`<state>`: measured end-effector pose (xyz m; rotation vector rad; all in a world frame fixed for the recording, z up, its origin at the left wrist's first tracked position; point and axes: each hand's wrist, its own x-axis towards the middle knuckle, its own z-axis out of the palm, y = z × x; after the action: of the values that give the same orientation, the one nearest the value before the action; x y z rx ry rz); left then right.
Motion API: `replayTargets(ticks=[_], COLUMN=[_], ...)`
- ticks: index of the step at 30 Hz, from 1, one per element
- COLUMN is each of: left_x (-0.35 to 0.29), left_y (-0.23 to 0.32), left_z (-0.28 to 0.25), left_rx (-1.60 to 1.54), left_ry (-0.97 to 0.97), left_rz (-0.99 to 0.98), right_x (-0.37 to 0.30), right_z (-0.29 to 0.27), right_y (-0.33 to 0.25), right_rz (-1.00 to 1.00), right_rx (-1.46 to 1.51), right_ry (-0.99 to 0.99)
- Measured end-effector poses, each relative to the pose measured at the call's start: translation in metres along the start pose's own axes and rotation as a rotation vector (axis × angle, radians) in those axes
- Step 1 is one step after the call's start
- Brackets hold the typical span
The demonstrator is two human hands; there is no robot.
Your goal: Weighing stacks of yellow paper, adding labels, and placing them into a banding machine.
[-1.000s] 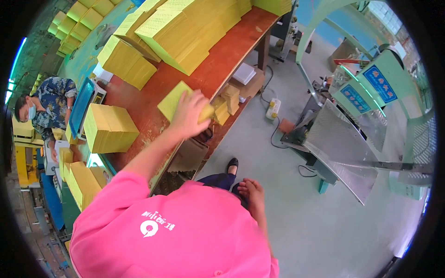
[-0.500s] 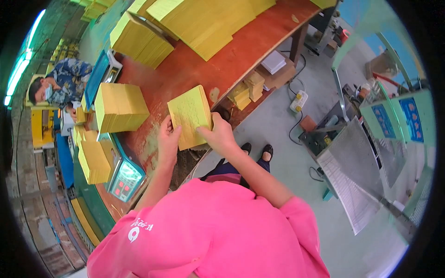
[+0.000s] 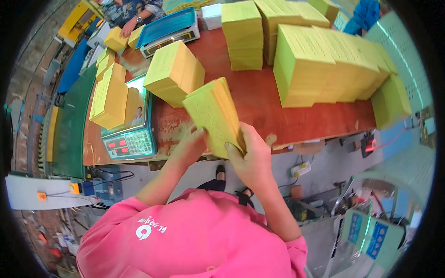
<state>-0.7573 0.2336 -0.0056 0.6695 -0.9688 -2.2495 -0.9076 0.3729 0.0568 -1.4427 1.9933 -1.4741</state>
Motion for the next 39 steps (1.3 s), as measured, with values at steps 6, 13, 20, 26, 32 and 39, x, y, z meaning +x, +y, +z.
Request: replayTargets(ticks=[6, 13, 20, 26, 32, 39], left_x=[0.007, 0.039, 0.064, 0.072, 0.073, 0.086], left_y=[0.05, 0.039, 0.047, 0.048, 0.006, -0.029], left_z=[0.019, -0.009, 0.0, -0.043, -0.064, -0.039], left_rx=[1.199, 1.568, 1.626, 0.78, 0.914, 0.654], left_ry=[0.021, -0.165, -0.359, -0.228, -0.344, -0.162], left_rz=[0.545, 0.845, 0.866, 0.135, 0.285, 0.257], right_x=[0.019, 0.043, 0.04, 0.025, 0.005, 0.006], right_z=[0.047, 0.058, 0.043, 0.038, 0.038, 0.054], right_y=[0.074, 0.081, 0.081, 0.085, 0.092, 0.102], right_rz=[0.297, 0.459, 0.151, 0.34, 0.36, 0.297], right_rx=[0.574, 0.534, 0.012, 0.449, 0.448, 0.436], right_ry=[0.024, 0.279, 0.134, 0.201, 0.22, 0.298])
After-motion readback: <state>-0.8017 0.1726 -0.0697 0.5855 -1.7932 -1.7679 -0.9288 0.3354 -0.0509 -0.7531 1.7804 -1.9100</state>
